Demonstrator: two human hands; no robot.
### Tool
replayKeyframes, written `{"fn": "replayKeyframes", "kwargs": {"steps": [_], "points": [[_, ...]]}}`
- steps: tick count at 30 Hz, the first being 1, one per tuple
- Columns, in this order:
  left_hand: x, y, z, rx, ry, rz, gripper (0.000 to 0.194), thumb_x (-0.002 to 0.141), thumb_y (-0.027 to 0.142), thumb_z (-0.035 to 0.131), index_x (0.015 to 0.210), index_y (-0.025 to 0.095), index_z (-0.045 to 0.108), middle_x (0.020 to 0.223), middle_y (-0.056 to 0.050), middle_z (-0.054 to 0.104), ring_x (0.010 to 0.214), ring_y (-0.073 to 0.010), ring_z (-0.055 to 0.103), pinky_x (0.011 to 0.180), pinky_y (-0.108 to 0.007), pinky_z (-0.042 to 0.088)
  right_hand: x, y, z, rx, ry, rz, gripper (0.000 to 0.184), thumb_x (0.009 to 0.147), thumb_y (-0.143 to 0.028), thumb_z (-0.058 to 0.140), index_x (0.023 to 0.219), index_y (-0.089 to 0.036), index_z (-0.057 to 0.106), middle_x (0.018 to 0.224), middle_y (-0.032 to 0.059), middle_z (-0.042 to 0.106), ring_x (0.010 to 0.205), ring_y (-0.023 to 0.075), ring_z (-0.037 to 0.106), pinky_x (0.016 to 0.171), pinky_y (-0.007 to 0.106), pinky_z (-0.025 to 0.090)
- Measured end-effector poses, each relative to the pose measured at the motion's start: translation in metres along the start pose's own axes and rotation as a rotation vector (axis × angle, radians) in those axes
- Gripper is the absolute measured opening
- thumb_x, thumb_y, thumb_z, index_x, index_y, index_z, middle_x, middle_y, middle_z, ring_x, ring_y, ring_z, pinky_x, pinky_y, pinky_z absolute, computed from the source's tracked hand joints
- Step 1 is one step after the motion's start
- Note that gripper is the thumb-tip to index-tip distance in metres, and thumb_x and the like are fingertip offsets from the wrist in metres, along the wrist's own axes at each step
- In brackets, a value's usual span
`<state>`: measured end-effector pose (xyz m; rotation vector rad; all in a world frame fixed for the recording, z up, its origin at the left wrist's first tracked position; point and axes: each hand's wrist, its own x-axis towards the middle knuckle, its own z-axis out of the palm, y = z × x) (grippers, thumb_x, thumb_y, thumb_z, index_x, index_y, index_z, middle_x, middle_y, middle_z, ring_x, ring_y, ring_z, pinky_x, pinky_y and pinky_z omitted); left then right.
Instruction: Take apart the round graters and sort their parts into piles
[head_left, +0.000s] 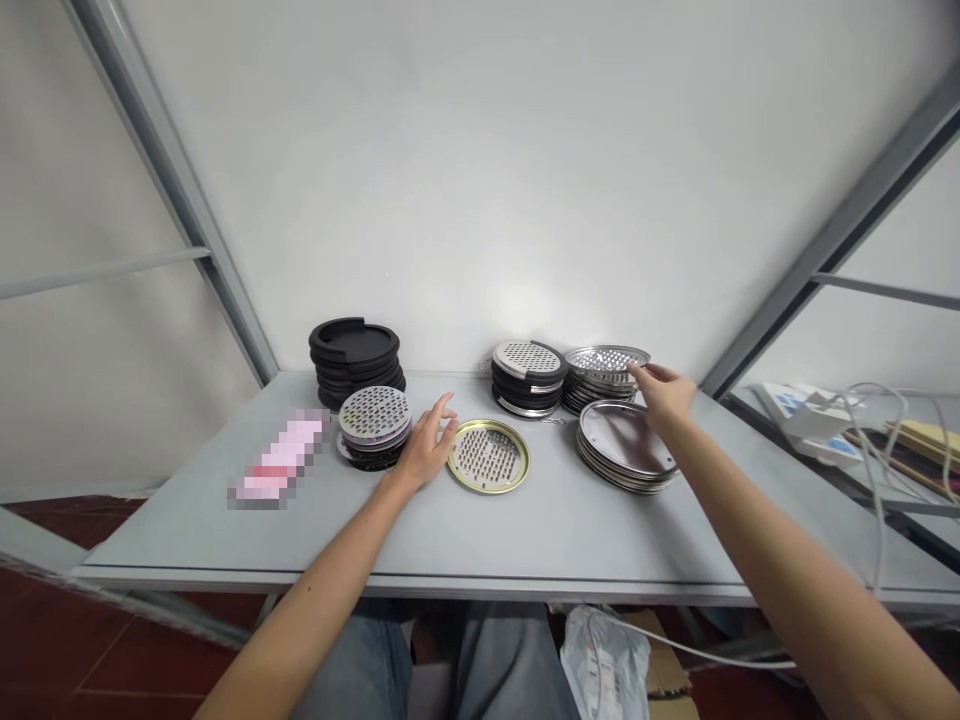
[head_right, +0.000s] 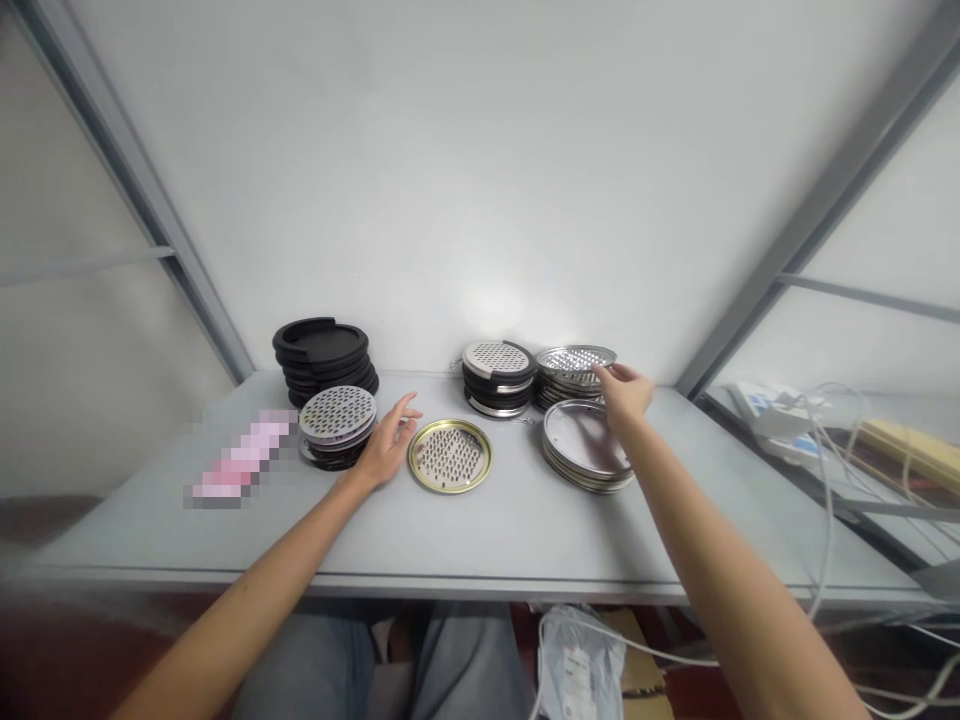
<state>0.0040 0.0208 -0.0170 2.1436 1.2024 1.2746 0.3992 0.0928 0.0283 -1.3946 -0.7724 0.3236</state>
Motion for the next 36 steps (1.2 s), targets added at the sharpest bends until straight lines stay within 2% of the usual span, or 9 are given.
{"fn": "replayKeyframes", "kwargs": {"steps": [6,12,15,18,22,25,28,31,36], "points": [[0.001,-0.004,0.001,0.051,0.017,0.018,0.045,0.096,0.038,0.036,0.135,0.017,0.041,0.108,-0.01,0.063,0.105,-0.0216,0.056,0.095,-0.04,0.042,-0.002,0.003,-0.004,-0.272,0.069,-0.017,0.037,0.063,-0.037,0.074,0.091,-0.013,0.069,0.087,0.0107,0.069,0.088,0.0263,0.064,0.091,0.045,0.048],[0.0,-0.003,0.004,0.068,-0.086,0.033,0.043,0.093,0.038,0.044,0.129,0.015,0.047,0.116,-0.012,0.06,0.112,-0.023,0.053,0.099,-0.041,0.041,0.001,0.005,-0.004,-0.359,0.036,0.006,0.031,0.071,-0.031,0.062,0.093,-0.011,0.07,0.084,0.012,0.068,0.089,0.0269,0.063,0.091,0.043,0.046],[0.0,0.0,0.004,0.112,-0.137,0.07,0.046,0.09,0.041,0.049,0.128,0.015,0.048,0.123,-0.012,0.057,0.117,-0.0239,0.049,0.104,-0.042,0.038,-0.001,0.0,-0.004,-0.362,0.045,-0.065,0.034,0.072,-0.028,0.061,0.099,-0.01,0.068,0.093,0.0141,0.067,0.09,0.0266,0.063,0.089,0.043,0.047],[-0.001,0.002,0.002,0.157,-0.215,0.086,0.056,0.086,0.047,0.054,0.131,0.015,0.047,0.13,-0.014,0.052,0.124,-0.0255,0.045,0.107,-0.042,0.035,-0.014,-0.015,-0.003,-0.348,0.112,-0.255,0.037,0.075,-0.024,0.056,0.109,-0.01,0.065,0.108,0.0169,0.063,0.098,0.0264,0.06,0.089,0.042,0.046],[-0.004,0.004,0.0,0.2,-0.377,0.057,0.09,0.069,0.06,0.068,0.141,0.016,0.037,0.143,-0.017,0.039,0.133,-0.0313,0.035,0.111,-0.045,0.03,-0.066,-0.039,0.007,-0.226,0.123,-0.735,0.032,0.081,-0.02,0.05,0.109,-0.014,0.063,0.116,0.0151,0.059,0.109,0.0253,0.055,0.09,0.04,0.046],[-0.005,0.004,-0.001,0.218,-0.481,0.03,0.108,0.058,0.066,0.073,0.145,0.019,0.03,0.148,-0.017,0.031,0.136,-0.034,0.03,0.112,-0.047,0.027,-0.118,-0.042,0.026,-0.107,-0.077,-0.893,0.027,0.082,-0.018,0.05,0.106,-0.017,0.063,0.103,0.0103,0.065,0.1,0.0227,0.06,0.089,0.039,0.047],[-0.004,0.004,-0.001,0.232,-0.505,0.029,0.111,0.055,0.066,0.074,0.145,0.018,0.029,0.149,-0.016,0.031,0.137,-0.0339,0.028,0.113,-0.047,0.025,-0.158,-0.031,0.048,-0.11,-0.527,-0.922,0.028,0.082,-0.016,0.051,0.107,-0.02,0.063,0.087,0.0054,0.069,0.078,0.0177,0.065,0.075,0.03,0.051],[-0.003,0.003,-0.002,0.226,-0.51,0.031,0.11,0.056,0.064,0.075,0.145,0.018,0.03,0.149,-0.016,0.03,0.139,-0.0339,0.026,0.114,-0.047,0.024,-0.174,-0.017,0.065,-0.228,-0.868,-0.865,0.025,0.084,-0.016,0.049,0.101,-0.02,0.067,0.086,0.0046,0.072,0.075,0.0169,0.066,0.073,0.028,0.05],[-0.003,0.004,-0.002,0.245,-0.493,0.006,0.098,0.066,0.064,0.068,0.144,0.017,0.031,0.15,-0.018,0.029,0.139,-0.0332,0.025,0.113,-0.047,0.025,-0.168,-0.003,0.072,-0.344,-0.94,-0.765,0.024,0.085,-0.021,0.051,0.103,-0.018,0.067,0.094,0.0077,0.071,0.086,0.0201,0.064,0.08,0.032,0.048]]}}
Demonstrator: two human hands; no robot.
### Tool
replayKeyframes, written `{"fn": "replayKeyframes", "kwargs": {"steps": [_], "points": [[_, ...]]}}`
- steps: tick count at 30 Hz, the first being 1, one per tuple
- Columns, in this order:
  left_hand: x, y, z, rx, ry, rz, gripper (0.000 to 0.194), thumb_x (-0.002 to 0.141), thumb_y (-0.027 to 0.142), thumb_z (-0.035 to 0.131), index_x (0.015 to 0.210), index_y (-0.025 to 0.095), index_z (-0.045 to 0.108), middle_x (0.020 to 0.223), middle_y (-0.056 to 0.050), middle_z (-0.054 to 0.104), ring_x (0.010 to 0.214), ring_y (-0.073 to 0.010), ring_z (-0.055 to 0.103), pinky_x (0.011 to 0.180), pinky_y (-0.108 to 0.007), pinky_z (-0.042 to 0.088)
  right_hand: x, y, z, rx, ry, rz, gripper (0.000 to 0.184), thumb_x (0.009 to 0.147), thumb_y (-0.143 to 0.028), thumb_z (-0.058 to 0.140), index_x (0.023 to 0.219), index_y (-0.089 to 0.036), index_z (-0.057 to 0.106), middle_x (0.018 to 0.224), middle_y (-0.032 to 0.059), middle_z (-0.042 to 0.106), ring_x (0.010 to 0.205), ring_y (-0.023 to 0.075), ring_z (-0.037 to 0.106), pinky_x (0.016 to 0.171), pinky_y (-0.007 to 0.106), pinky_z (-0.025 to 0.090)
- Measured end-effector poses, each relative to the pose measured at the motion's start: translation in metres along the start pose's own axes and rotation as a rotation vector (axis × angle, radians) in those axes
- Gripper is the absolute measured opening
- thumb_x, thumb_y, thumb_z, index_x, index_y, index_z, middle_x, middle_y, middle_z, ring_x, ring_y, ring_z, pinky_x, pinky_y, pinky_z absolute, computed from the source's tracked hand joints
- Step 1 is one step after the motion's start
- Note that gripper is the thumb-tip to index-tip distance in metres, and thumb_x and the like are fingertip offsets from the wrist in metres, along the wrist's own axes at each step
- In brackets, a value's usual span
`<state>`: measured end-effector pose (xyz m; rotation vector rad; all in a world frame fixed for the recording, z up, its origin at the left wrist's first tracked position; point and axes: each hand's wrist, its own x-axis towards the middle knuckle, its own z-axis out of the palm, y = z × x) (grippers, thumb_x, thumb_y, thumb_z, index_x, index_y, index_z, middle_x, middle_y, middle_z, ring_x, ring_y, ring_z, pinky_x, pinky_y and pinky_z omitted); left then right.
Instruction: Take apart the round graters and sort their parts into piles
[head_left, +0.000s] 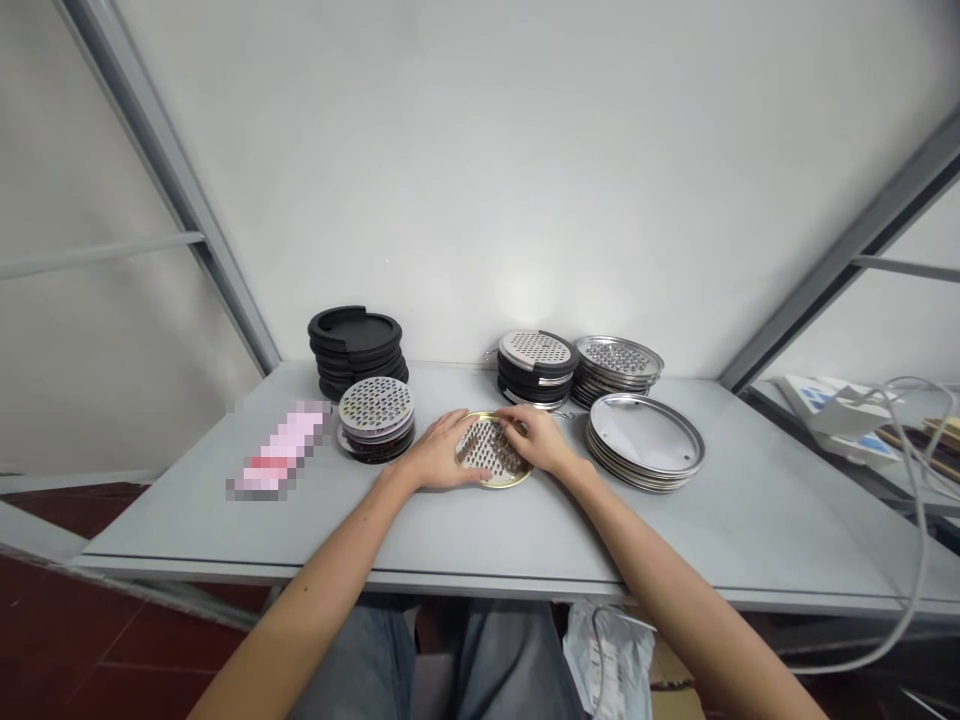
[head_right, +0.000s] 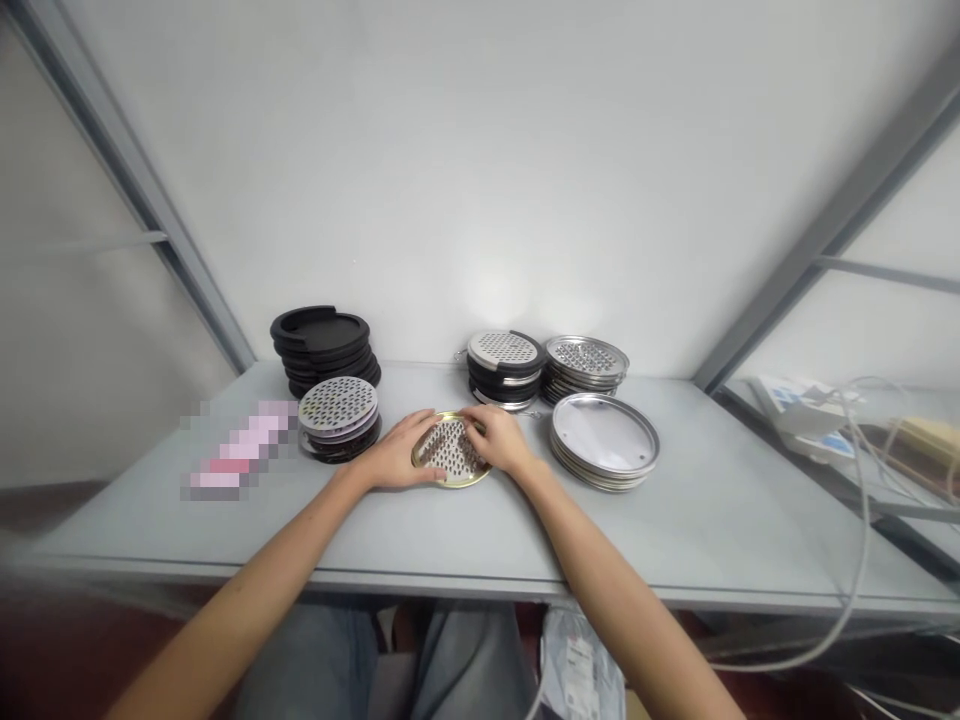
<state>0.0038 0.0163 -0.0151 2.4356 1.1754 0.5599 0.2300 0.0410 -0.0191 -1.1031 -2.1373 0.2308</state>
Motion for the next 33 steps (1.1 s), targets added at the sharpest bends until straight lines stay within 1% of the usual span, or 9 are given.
{"fn": "replayKeyframes", "kwargs": {"steps": [2,4,6,8,15,19,22,27,33], "points": [[0.0002,0.0008,-0.0003,0.012,0.037,-0.02,0.093,0.07,0.063,0.065,0.142,0.015,0.032,0.148,-0.018,0.032,0.138,-0.0329,0.027,0.112,-0.047,0.026,-0.0003,0.0034,-0.0004,-0.019,-0.005,0.006,0.023,0.086,-0.022,0.051,0.1,-0.017,0.068,0.094,0.0085,0.07,0.088,0.0209,0.062,0.082,0.034,0.046],[0.0005,0.0021,-0.0015,0.022,0.064,-0.005,0.09,0.07,0.061,0.066,0.14,0.014,0.035,0.144,-0.018,0.038,0.135,-0.0327,0.032,0.111,-0.046,0.028,-0.0007,0.0044,-0.0001,-0.027,-0.01,0.007,0.022,0.087,-0.022,0.05,0.098,-0.017,0.069,0.093,0.0088,0.069,0.089,0.0211,0.061,0.083,0.034,0.046],[0.0007,0.0036,-0.0033,0.024,0.067,0.036,0.087,0.069,0.058,0.069,0.138,0.015,0.037,0.139,-0.016,0.045,0.131,-0.0317,0.038,0.109,-0.044,0.031,-0.0012,0.0038,0.001,-0.03,-0.026,0.001,0.021,0.087,-0.021,0.05,0.096,-0.017,0.069,0.092,0.0086,0.069,0.088,0.0211,0.061,0.083,0.035,0.045],[0.0007,0.0049,-0.0052,0.023,0.049,0.066,0.087,0.069,0.057,0.07,0.139,0.018,0.037,0.137,-0.013,0.048,0.129,-0.0309,0.041,0.108,-0.044,0.033,-0.0017,0.0033,0.0024,-0.028,-0.04,-0.014,0.02,0.086,-0.02,0.051,0.095,-0.018,0.069,0.092,0.0083,0.069,0.089,0.0212,0.06,0.084,0.036,0.045],[-0.0006,0.004,-0.006,0.029,-0.042,0.08,0.098,0.064,0.065,0.069,0.143,0.02,0.032,0.145,-0.012,0.041,0.135,-0.0334,0.033,0.112,-0.047,0.025,-0.0029,0.0063,0.0056,-0.007,-0.023,-0.033,0.019,0.086,-0.021,0.053,0.092,-0.018,0.07,0.098,0.0084,0.067,0.094,0.0219,0.059,0.09,0.038,0.043],[-0.0002,0.0024,-0.0053,0.037,-0.083,0.096,0.106,0.06,0.069,0.07,0.144,0.02,0.029,0.147,-0.013,0.038,0.137,-0.0336,0.031,0.113,-0.047,0.023,-0.0028,0.0066,0.006,-0.005,-0.053,-0.025,0.02,0.086,-0.023,0.053,0.09,-0.017,0.071,0.099,0.0091,0.067,0.094,0.0218,0.059,0.089,0.038,0.044],[0.0001,0.0015,-0.0043,0.039,-0.096,0.089,0.106,0.062,0.069,0.068,0.146,0.019,0.028,0.148,-0.013,0.036,0.138,-0.0332,0.029,0.114,-0.048,0.021,-0.0027,0.0064,0.0059,0.005,-0.08,-0.026,0.02,0.087,-0.023,0.052,0.088,-0.017,0.072,0.098,0.0091,0.067,0.092,0.0214,0.06,0.088,0.037,0.044],[-0.0007,-0.0008,-0.0029,0.034,-0.052,0.078,0.086,0.074,0.056,0.065,0.144,0.019,0.032,0.147,-0.012,0.038,0.137,-0.0312,0.03,0.114,-0.046,0.023,-0.0024,0.0056,0.0043,0.021,-0.086,-0.015,0.022,0.088,-0.024,0.051,0.089,-0.017,0.071,0.097,0.0092,0.067,0.09,0.0206,0.06,0.086,0.035,0.046],[-0.0006,-0.0041,-0.0033,-0.014,0.007,0.105,0.071,0.074,0.031,0.067,0.139,0.021,0.042,0.141,-0.009,0.046,0.132,-0.0269,0.039,0.112,-0.041,0.029,-0.0019,0.0033,0.0004,-0.002,-0.084,0.01,0.02,0.087,-0.022,0.05,0.087,-0.017,0.07,0.093,0.0082,0.068,0.086,0.0198,0.061,0.082,0.032,0.046]]}}
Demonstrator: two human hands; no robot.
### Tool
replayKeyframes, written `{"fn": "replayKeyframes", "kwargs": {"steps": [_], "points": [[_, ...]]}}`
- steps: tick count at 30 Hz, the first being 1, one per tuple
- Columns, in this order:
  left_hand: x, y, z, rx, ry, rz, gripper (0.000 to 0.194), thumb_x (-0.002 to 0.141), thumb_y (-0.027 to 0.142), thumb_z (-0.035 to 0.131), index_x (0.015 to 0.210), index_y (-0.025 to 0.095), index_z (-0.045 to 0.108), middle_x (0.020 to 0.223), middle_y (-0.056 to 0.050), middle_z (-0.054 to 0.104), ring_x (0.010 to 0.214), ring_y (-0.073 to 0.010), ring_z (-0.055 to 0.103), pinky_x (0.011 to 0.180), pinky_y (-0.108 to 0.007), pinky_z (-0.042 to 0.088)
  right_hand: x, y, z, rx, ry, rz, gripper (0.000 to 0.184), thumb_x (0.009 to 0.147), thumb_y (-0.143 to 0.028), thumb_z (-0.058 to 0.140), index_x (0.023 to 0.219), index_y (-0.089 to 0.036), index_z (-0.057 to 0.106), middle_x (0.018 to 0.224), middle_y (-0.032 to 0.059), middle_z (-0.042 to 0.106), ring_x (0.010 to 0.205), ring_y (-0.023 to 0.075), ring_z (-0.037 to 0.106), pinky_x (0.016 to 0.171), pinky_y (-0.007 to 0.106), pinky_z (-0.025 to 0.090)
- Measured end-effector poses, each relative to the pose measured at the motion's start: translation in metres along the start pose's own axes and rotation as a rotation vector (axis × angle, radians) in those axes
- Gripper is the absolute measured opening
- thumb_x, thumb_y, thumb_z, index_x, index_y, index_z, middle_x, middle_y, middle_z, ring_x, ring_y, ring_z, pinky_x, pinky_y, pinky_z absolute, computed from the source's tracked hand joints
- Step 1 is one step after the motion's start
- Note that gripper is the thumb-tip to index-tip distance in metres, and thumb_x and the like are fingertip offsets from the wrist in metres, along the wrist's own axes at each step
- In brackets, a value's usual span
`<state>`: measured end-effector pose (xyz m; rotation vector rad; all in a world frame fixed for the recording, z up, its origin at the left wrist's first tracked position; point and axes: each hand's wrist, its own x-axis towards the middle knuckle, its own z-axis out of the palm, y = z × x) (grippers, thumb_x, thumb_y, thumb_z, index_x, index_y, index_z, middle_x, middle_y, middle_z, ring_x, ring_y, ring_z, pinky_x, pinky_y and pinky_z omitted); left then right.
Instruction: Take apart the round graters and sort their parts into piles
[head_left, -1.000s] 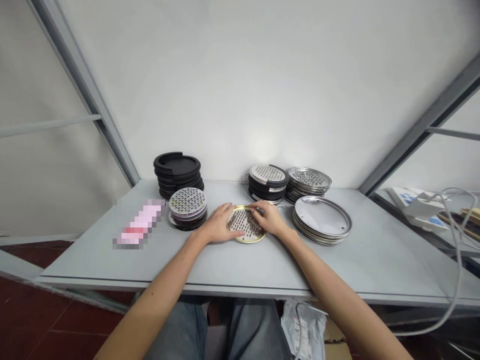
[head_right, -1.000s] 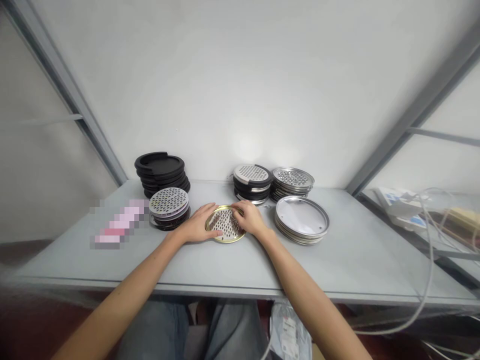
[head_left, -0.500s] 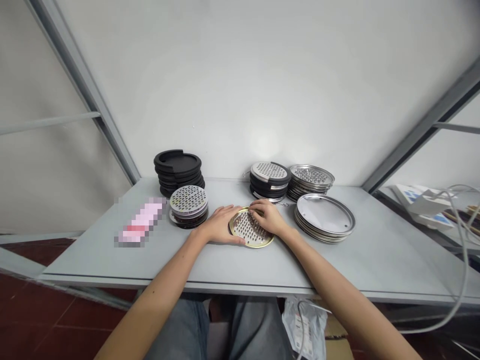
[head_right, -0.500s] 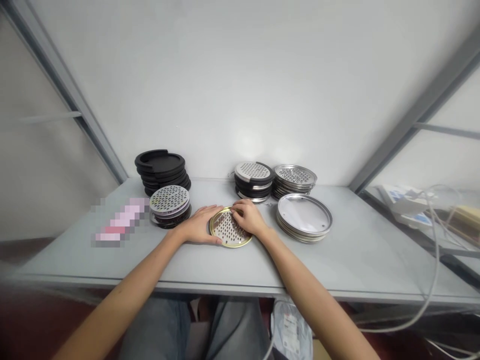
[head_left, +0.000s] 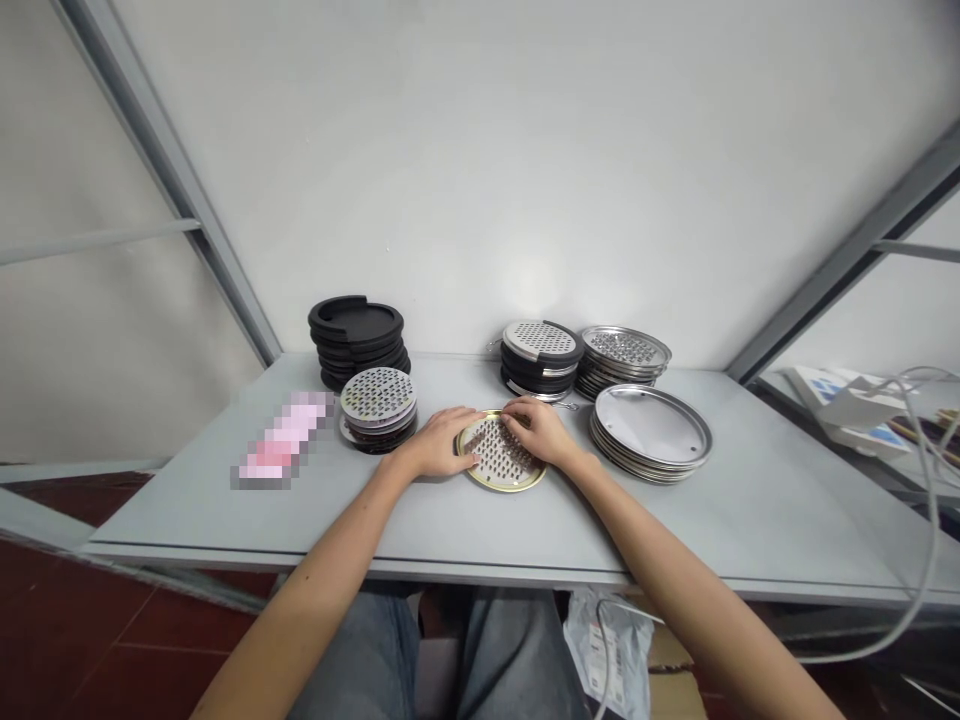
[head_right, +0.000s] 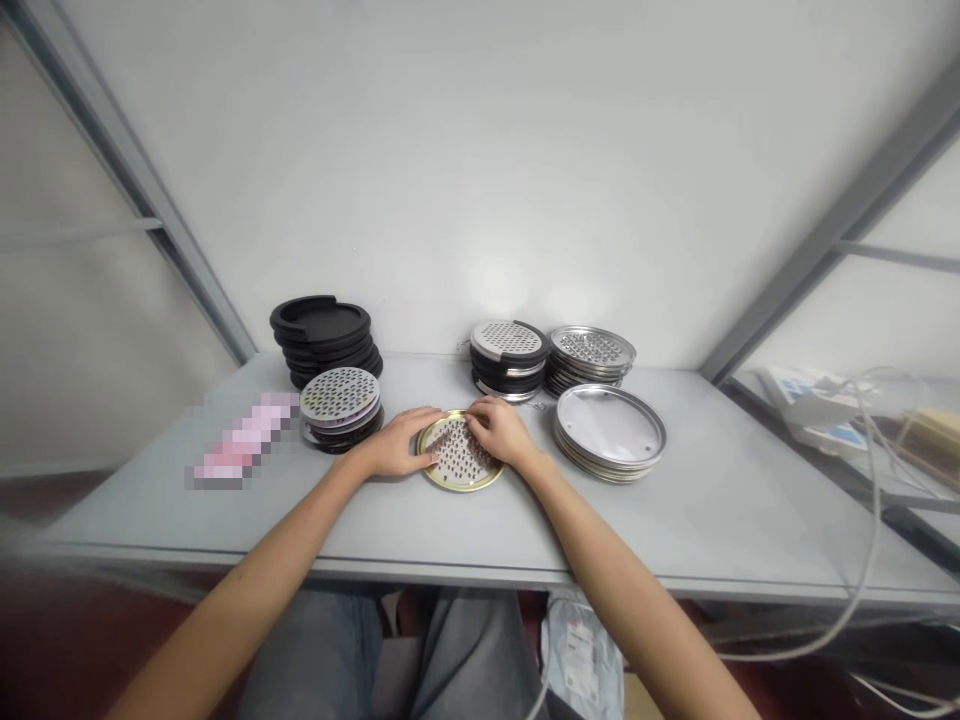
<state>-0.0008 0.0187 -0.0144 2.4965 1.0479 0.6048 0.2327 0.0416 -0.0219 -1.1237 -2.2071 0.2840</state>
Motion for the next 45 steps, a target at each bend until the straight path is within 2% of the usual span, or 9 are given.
{"fn": "replayKeyframes", "kwargs": {"steps": [9,20,24,30,32,34,38,41,45], "points": [[0.004,-0.003,0.003,-0.085,0.091,-0.022,0.053,0.077,0.012,0.051,0.13,0.016,0.052,0.133,-0.009,0.054,0.124,-0.0222,0.048,0.109,-0.037,0.035,0.0,-0.001,-0.003,-0.051,-0.002,0.032,0.021,0.087,-0.024,0.05,0.086,-0.017,0.069,0.089,0.0079,0.069,0.083,0.0193,0.061,0.077,0.03,0.045],[0.003,-0.002,0.003,-0.032,0.083,0.007,0.051,0.074,0.013,0.057,0.124,0.016,0.056,0.128,-0.01,0.058,0.123,-0.0249,0.05,0.108,-0.041,0.037,-0.003,-0.002,-0.006,-0.133,0.011,0.091,0.023,0.088,-0.026,0.049,0.085,-0.018,0.07,0.083,0.0066,0.07,0.075,0.0175,0.06,0.066,0.026,0.041],[0.003,-0.006,0.004,-0.041,0.047,-0.033,0.052,0.077,0.016,0.056,0.128,0.021,0.054,0.132,-0.007,0.057,0.127,-0.025,0.046,0.111,-0.042,0.034,-0.003,-0.001,-0.006,-0.134,0.019,0.1,0.024,0.087,-0.026,0.049,0.081,-0.018,0.071,0.079,0.0061,0.069,0.07,0.0169,0.059,0.064,0.027,0.041],[0.002,-0.007,0.004,-0.069,-0.076,-0.083,0.053,0.088,0.021,0.046,0.14,0.025,0.04,0.145,-0.004,0.043,0.139,-0.0242,0.031,0.116,-0.048,0.021,-0.002,0.0,-0.007,0.045,-0.028,0.025,0.021,0.085,-0.022,0.051,0.09,-0.017,0.07,0.088,0.0064,0.07,0.077,0.0172,0.061,0.07,0.027,0.045],[0.002,-0.005,0.003,-0.09,-0.063,-0.074,0.055,0.089,0.021,0.045,0.143,0.024,0.034,0.146,-0.006,0.042,0.137,-0.0224,0.034,0.116,-0.047,0.02,-0.002,0.001,-0.008,0.092,-0.071,0.034,0.021,0.084,-0.021,0.051,0.092,-0.017,0.07,0.085,0.0052,0.07,0.072,0.0159,0.061,0.068,0.027,0.045],[0.002,-0.004,0.003,-0.111,-0.011,-0.088,0.056,0.089,0.02,0.044,0.144,0.02,0.032,0.143,-0.009,0.045,0.133,-0.0213,0.041,0.114,-0.044,0.027,-0.002,0.001,-0.009,0.102,-0.108,0.053,0.021,0.083,-0.021,0.052,0.092,-0.017,0.07,0.079,0.0039,0.07,0.065,0.0145,0.059,0.064,0.025,0.044],[0.005,-0.01,0.006,-0.088,0.084,-0.109,0.046,0.088,0.015,0.04,0.134,0.016,0.047,0.135,-0.009,0.054,0.125,-0.02,0.049,0.11,-0.039,0.036,-0.002,0.002,-0.012,0.091,-0.133,0.065,0.016,0.079,-0.021,0.057,0.088,-0.017,0.07,0.073,0.0021,0.068,0.06,0.0125,0.056,0.058,0.023,0.041],[0.007,-0.016,0.01,-0.044,0.097,-0.096,0.04,0.087,0.013,0.038,0.12,0.016,0.06,0.128,-0.008,0.058,0.122,-0.0197,0.051,0.109,-0.039,0.036,-0.003,0.002,-0.014,0.091,-0.154,0.061,0.013,0.079,-0.022,0.059,0.081,-0.017,0.07,0.071,0.0016,0.068,0.059,0.0117,0.055,0.057,0.022,0.04],[0.008,-0.017,0.011,-0.014,0.084,-0.094,0.039,0.087,0.012,0.037,0.115,0.016,0.064,0.127,-0.01,0.059,0.121,-0.0205,0.051,0.109,-0.039,0.038,-0.004,0.001,-0.015,0.089,-0.189,0.058,0.014,0.079,-0.027,0.06,0.079,-0.017,0.07,0.066,0.0009,0.066,0.055,0.0111,0.054,0.054,0.022,0.039]]}}
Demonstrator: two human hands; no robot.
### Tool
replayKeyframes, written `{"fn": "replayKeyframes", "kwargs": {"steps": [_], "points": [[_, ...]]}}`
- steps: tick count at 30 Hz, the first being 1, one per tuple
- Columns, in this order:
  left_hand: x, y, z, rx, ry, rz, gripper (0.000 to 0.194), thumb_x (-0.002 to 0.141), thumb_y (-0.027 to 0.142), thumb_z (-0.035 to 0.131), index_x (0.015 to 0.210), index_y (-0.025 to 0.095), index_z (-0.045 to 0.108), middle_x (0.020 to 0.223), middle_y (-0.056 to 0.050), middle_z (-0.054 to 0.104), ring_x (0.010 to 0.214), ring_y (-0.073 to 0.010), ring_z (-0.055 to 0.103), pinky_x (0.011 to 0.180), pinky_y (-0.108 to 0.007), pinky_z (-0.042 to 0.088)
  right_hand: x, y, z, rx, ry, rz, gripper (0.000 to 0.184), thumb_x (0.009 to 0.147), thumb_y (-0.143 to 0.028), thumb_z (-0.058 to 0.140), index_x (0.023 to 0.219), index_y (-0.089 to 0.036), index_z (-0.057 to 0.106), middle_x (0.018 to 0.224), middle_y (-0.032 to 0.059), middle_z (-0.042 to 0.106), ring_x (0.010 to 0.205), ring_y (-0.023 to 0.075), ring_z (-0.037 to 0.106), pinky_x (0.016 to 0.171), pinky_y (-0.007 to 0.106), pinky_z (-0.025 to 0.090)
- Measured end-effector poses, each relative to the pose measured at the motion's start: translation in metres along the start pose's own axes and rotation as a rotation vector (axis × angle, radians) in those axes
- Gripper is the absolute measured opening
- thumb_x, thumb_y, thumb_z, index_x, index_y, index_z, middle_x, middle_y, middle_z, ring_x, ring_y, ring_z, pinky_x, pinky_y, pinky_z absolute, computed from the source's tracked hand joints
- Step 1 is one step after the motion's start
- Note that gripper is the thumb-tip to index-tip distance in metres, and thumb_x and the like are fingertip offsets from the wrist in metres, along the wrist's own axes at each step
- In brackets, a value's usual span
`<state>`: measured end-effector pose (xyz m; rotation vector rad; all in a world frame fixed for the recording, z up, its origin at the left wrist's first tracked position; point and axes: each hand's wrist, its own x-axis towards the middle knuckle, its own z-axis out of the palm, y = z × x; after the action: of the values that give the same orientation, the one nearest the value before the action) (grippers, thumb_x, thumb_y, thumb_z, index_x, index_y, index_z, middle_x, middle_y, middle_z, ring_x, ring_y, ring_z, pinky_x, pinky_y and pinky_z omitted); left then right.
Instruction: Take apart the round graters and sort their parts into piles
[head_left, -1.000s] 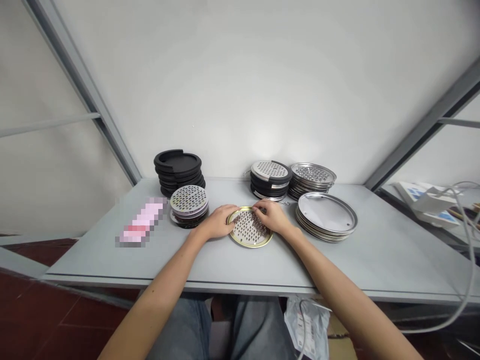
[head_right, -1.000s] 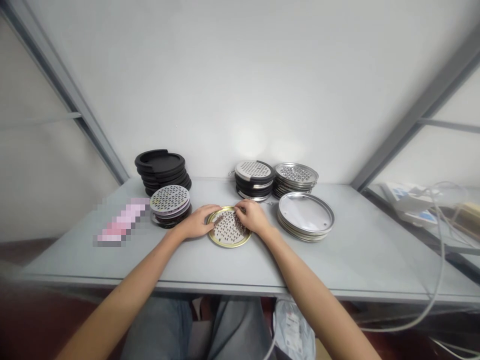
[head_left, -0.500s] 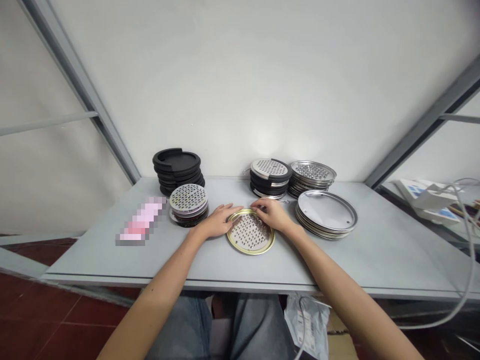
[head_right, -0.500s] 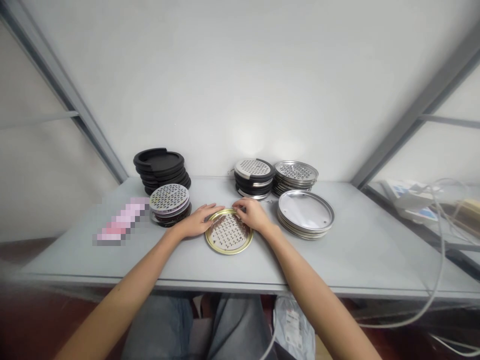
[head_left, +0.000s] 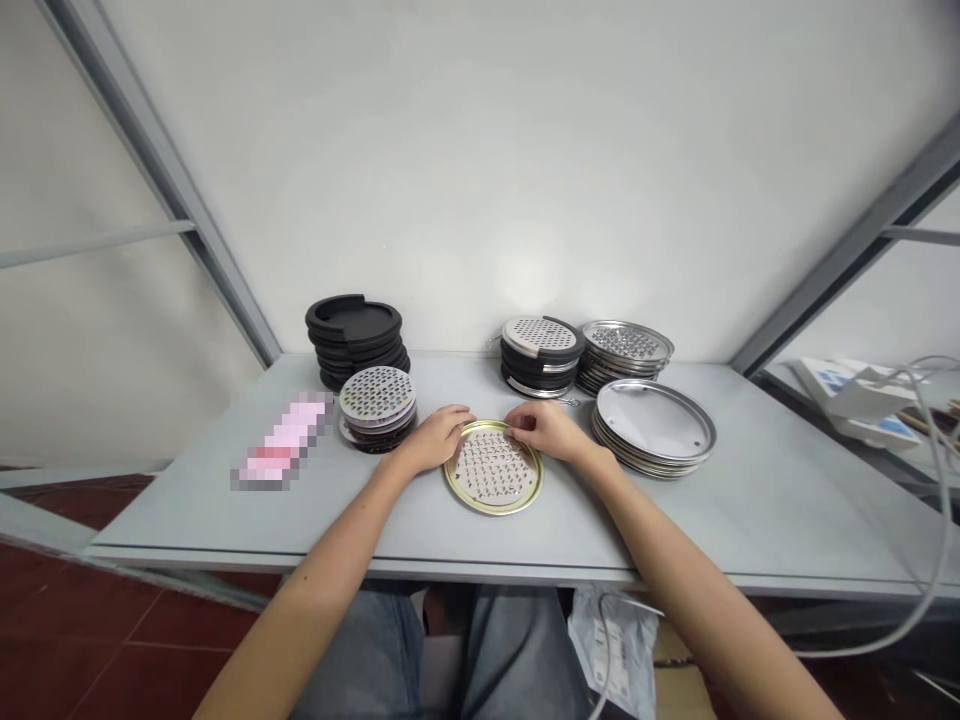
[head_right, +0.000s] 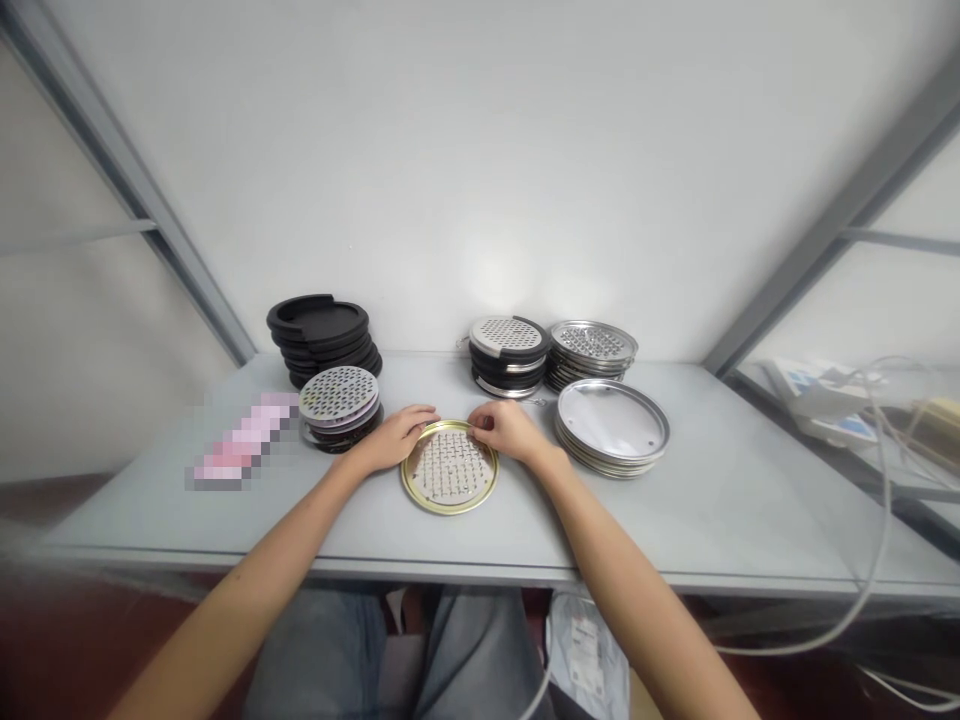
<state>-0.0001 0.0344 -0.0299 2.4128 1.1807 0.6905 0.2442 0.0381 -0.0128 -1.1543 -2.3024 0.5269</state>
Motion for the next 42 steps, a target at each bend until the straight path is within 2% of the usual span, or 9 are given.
{"fn": "replayKeyframes", "kwargs": {"steps": [11,21,34,42], "points": [[-0.0014,0.0,0.0006,0.037,0.002,0.032,0.039,0.088,0.012,0.038,0.117,0.017,0.063,0.127,-0.009,0.059,0.122,-0.0201,0.05,0.108,-0.036,0.038,-0.0008,-0.001,-0.0009,-0.033,-0.034,-0.025,0.017,0.08,-0.031,0.06,0.086,-0.018,0.07,0.066,0.0006,0.064,0.056,0.0111,0.053,0.055,0.022,0.037],[-0.0016,0.0009,0.0001,0.064,0.011,0.054,0.039,0.088,0.011,0.038,0.117,0.017,0.063,0.126,-0.009,0.059,0.12,-0.0205,0.052,0.106,-0.036,0.039,-0.0019,-0.0038,-0.0034,-0.162,-0.054,-0.084,0.012,0.08,-0.025,0.058,0.08,-0.018,0.067,0.067,-0.0002,0.06,0.058,0.0101,0.048,0.057,0.022,0.033],[-0.0016,-0.0007,0.0011,0.081,0.013,0.067,0.037,0.089,0.011,0.039,0.117,0.017,0.063,0.126,-0.009,0.059,0.12,-0.0195,0.052,0.106,-0.036,0.039,-0.0023,-0.0046,-0.0032,-0.178,-0.081,-0.083,0.015,0.082,-0.029,0.057,0.079,-0.018,0.066,0.069,0.0011,0.06,0.06,0.0109,0.049,0.058,0.023,0.032],[-0.0012,0.0029,-0.002,0.077,-0.006,0.052,0.038,0.089,0.011,0.038,0.117,0.016,0.063,0.127,-0.01,0.059,0.121,-0.0203,0.051,0.107,-0.035,0.038,-0.0029,-0.0051,-0.0018,-0.212,-0.078,-0.093,0.01,0.08,-0.024,0.058,0.079,-0.018,0.065,0.07,0.0008,0.061,0.059,0.0104,0.049,0.057,0.022,0.031]]}}
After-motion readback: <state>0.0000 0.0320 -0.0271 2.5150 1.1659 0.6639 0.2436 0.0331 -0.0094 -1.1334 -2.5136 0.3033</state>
